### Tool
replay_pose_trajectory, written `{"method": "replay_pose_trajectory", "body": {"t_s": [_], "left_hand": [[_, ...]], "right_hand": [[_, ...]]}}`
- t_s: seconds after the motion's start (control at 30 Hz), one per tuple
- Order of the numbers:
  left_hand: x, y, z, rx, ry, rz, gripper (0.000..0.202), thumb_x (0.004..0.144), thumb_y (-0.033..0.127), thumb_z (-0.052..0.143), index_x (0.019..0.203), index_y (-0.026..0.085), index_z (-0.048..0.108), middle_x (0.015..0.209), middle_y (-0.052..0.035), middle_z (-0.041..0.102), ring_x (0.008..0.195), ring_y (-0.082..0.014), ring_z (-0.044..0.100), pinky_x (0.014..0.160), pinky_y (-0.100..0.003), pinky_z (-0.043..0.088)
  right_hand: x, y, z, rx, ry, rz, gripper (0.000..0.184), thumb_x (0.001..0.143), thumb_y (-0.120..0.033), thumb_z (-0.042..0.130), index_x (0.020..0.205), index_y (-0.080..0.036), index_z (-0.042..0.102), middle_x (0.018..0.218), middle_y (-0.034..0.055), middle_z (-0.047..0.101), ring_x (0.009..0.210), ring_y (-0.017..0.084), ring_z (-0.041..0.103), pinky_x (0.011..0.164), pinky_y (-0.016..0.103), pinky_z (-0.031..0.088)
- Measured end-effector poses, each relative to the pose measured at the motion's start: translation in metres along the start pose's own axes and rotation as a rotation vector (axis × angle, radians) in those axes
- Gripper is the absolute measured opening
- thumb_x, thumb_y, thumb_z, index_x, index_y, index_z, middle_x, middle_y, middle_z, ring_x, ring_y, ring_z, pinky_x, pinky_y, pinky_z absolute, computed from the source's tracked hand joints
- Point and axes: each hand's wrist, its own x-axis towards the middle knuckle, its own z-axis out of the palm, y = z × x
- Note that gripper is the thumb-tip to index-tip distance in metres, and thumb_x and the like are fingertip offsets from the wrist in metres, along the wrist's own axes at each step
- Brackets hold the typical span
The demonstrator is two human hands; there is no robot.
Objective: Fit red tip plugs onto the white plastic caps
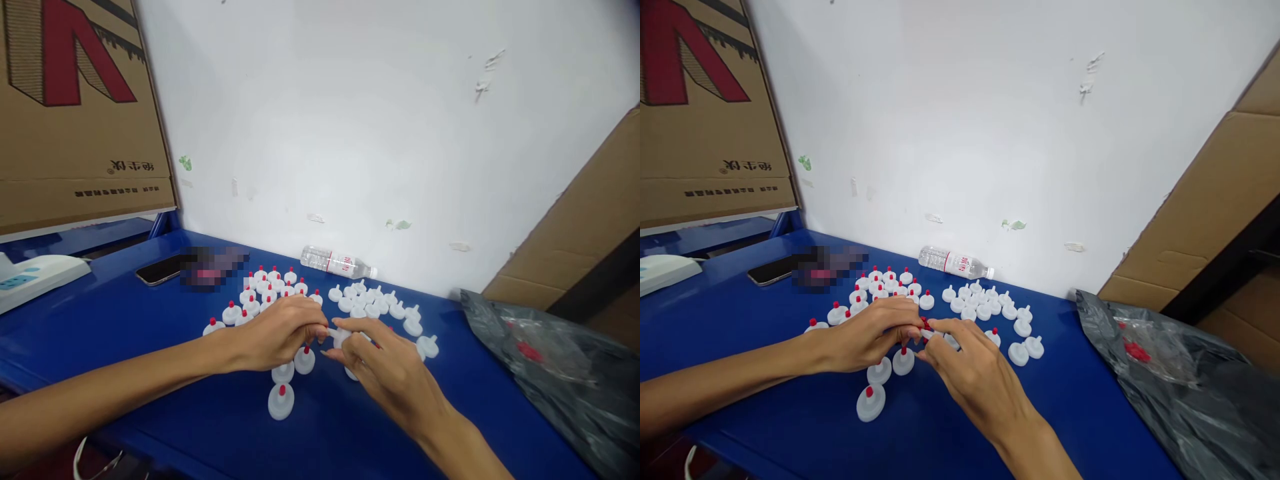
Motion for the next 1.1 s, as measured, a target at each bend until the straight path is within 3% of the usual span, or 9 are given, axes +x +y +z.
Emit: {"method": "replay_pose_trajectory", "body": {"t_s": [0.13,0.3,0.47,0.63,0.73,0.93,1.1], "left_hand": [[0.0,0.001,0.001,-0.021,-0.003,-0.007,0.026,0.102,0.009,0.041,0.082,0.018,0.055,0.073,0.0006,0.06,0.068,-0.014,0.051,0.07,-0.026,0.042],[0.001,0.004,0.001,0.008,0.014,-0.007,0.031,0.107,0.015,0.039,0.083,0.017,0.059,0.074,-0.0009,0.061,0.067,-0.0145,0.051,0.07,-0.028,0.042],[0.003,-0.001,-0.003,0.11,-0.013,-0.006,0.025,0.11,0.026,0.047,0.103,0.017,0.069,0.083,-0.0036,0.064,0.081,-0.0184,0.055,0.08,-0.031,0.044],[-0.002,-0.015,-0.005,0.253,-0.095,-0.006,0.029,0.107,0.012,0.043,0.117,0.014,0.069,0.095,-0.0092,0.067,0.09,-0.0226,0.048,0.08,-0.035,0.041],[-0.005,-0.021,-0.006,0.299,-0.152,0.002,0.024,0.106,0.012,0.049,0.113,0.017,0.072,0.097,-0.0082,0.067,0.092,-0.0224,0.048,0.08,-0.034,0.041],[-0.007,-0.022,-0.007,0.361,-0.199,0.0,0.015,0.104,0.019,0.059,0.101,0.018,0.073,0.093,-0.0058,0.067,0.092,-0.022,0.051,0.085,-0.035,0.041],[-0.005,-0.023,-0.012,0.414,-0.215,0.007,0.014,0.103,0.02,0.061,0.096,0.017,0.073,0.089,-0.0055,0.068,0.091,-0.0223,0.052,0.083,-0.035,0.039]], "right_hand": [[0.0,-0.001,0.001,-0.021,0.008,-0.017,0.011,0.104,-0.021,0.058,0.093,-0.022,0.054,0.106,0.0095,0.074,0.077,0.015,0.072,0.076,0.03,0.061],[0.001,-0.002,0.001,-0.024,-0.011,0.0,0.007,0.104,-0.021,0.057,0.098,-0.023,0.054,0.11,0.0082,0.072,0.084,0.015,0.073,0.076,0.028,0.059],[0.002,0.006,-0.001,-0.047,-0.098,0.055,0.006,0.104,-0.018,0.055,0.102,-0.024,0.055,0.113,0.0076,0.07,0.098,0.02,0.072,0.082,0.032,0.058],[-0.006,0.028,-0.016,-0.116,-0.149,0.133,0.002,0.105,-0.023,0.055,0.105,-0.025,0.055,0.111,0.0054,0.072,0.106,0.023,0.07,0.092,0.039,0.052],[-0.013,0.046,-0.028,-0.181,-0.162,0.253,0.013,0.107,-0.03,0.051,0.117,-0.025,0.058,0.107,0.0058,0.073,0.1,0.025,0.07,0.087,0.04,0.051],[-0.021,0.064,-0.037,-0.236,-0.238,0.413,0.028,0.11,-0.038,0.041,0.119,-0.026,0.064,0.118,0.0059,0.072,0.104,0.026,0.069,0.09,0.042,0.05],[-0.023,0.065,-0.033,-0.237,-0.352,0.452,0.039,0.112,-0.037,0.033,0.102,-0.026,0.069,0.098,0.0038,0.076,0.095,0.024,0.07,0.084,0.039,0.047]]}}
